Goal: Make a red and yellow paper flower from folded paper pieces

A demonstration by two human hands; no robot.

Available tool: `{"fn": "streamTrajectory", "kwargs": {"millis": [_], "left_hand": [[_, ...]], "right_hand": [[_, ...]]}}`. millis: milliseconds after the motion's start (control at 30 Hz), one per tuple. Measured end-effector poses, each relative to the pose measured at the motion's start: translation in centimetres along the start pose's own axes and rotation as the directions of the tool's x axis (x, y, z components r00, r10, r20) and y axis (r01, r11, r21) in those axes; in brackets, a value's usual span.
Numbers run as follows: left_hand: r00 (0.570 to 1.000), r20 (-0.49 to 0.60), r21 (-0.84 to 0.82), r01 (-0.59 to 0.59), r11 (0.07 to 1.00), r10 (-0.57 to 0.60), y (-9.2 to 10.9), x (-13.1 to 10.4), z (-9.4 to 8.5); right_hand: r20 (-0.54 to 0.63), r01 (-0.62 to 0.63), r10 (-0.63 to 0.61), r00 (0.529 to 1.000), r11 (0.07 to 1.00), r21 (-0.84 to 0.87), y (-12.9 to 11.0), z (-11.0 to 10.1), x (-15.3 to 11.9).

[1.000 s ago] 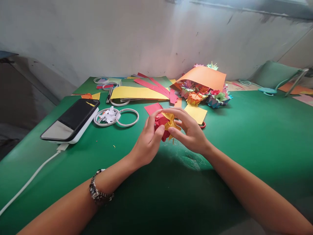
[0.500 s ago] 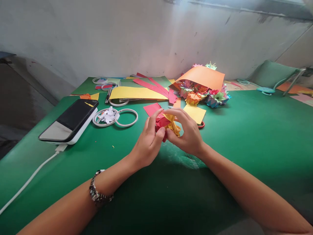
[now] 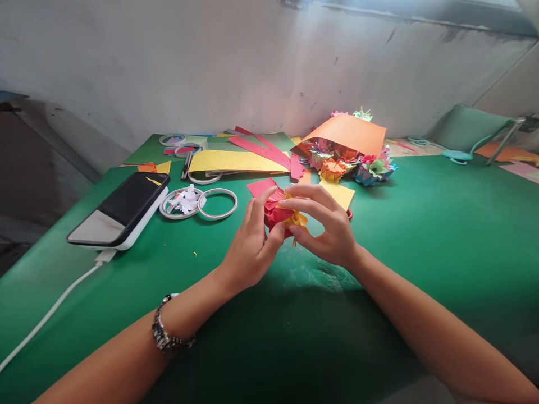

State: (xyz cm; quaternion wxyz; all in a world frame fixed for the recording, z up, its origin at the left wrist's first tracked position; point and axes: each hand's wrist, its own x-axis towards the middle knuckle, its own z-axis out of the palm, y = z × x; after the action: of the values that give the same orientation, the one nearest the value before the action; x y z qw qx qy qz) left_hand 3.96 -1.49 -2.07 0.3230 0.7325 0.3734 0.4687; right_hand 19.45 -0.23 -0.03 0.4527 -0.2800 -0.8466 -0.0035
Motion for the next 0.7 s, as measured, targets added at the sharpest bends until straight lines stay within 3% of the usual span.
{"fn": "streamTrajectory", "kwargs": {"millis": [100,400,567,700], "left_hand": [[0.998,0.025,0.009,0.052,0.999,-0.052,0.3,0.0,0.0],[0.997,0.059,-0.017,0.053,0.998,-0.052,0.2,0.0,-0.3],[1.0,0.025,0.038,0.016,0.999,-0.017,0.2,0.1,-0.5],[0.997,0.075,0.019,0.01,1.0,-0.012,0.3,0.0,-0.6]], "right_hand": [[0.012,0.008,-0.008,1.0,1.0,0.029,0.1,0.1,0.0],[0.099,0.013,-0.027,0.995,0.99,0.14,0.1,-0.7,0.1],[0.08,-0.088,0.069,0.994,0.963,0.255,0.2,-1.5,0.1],[0.116,-0.142,0.111,0.987,0.941,0.307,0.8,-1.8,0.2]]}}
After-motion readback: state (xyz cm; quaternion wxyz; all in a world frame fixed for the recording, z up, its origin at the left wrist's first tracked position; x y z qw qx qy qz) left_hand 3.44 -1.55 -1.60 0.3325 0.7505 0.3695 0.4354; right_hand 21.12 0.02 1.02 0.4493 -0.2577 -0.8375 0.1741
